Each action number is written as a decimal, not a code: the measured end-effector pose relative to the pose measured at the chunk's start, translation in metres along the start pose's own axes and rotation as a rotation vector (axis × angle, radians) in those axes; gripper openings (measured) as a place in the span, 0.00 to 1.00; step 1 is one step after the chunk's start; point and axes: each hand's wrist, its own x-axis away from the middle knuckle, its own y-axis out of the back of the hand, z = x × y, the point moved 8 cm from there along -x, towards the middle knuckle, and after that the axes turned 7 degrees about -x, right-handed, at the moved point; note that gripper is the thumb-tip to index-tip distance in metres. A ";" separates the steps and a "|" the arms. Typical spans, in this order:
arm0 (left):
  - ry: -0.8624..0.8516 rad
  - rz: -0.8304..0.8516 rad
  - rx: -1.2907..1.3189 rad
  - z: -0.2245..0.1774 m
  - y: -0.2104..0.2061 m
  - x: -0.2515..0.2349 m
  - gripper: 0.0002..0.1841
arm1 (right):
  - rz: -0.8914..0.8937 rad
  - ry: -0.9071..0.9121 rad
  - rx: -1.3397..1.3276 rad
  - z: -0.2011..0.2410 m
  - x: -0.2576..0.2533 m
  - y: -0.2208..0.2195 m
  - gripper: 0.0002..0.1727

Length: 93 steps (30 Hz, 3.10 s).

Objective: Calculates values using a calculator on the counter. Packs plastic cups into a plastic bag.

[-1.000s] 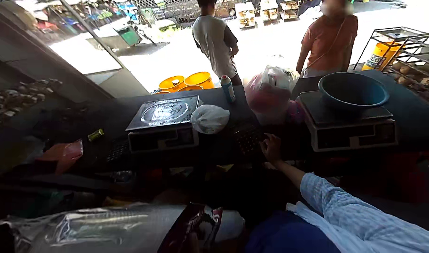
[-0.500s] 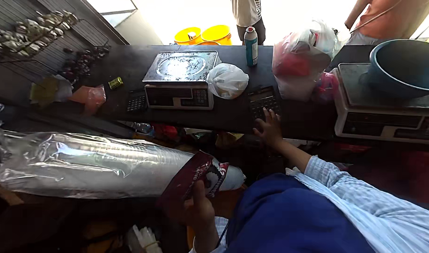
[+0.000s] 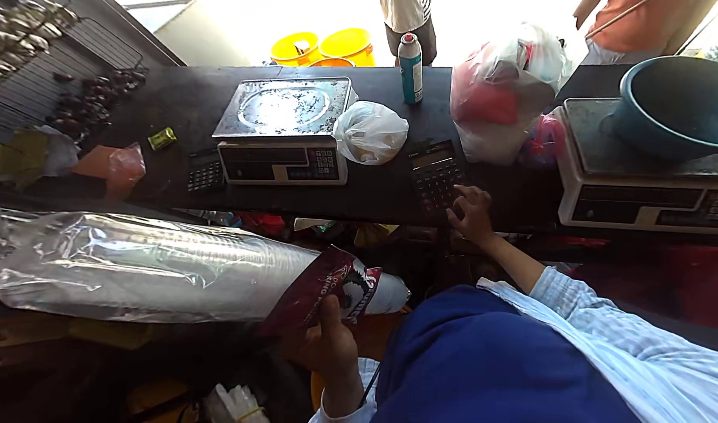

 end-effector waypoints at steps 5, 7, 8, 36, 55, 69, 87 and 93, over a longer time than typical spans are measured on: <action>0.009 -0.001 0.003 0.005 -0.003 -0.002 0.06 | 0.018 0.098 -0.062 0.034 -0.005 -0.011 0.22; 0.011 -0.011 0.010 0.006 -0.002 -0.002 0.06 | -0.040 0.066 -0.044 0.026 -0.007 -0.008 0.22; 0.010 -0.016 0.011 0.007 -0.001 -0.002 0.06 | -0.054 0.049 -0.034 0.023 -0.008 -0.005 0.22; 0.213 -0.234 0.068 0.032 0.007 -0.004 0.09 | 0.270 -0.235 0.124 0.006 -0.009 0.017 0.28; 0.210 -0.155 0.102 0.037 0.003 0.000 0.08 | 0.400 -0.297 0.171 0.011 -0.012 0.016 0.26; 0.137 -0.100 0.084 0.023 0.001 0.002 0.10 | 0.333 -0.219 0.119 0.032 -0.009 -0.013 0.30; 0.136 -0.077 0.078 0.028 -0.001 0.001 0.09 | 0.284 -0.155 0.145 0.036 -0.006 -0.020 0.31; 0.163 -0.063 0.083 0.032 -0.006 0.001 0.08 | 0.340 -0.159 0.087 0.047 -0.015 -0.018 0.32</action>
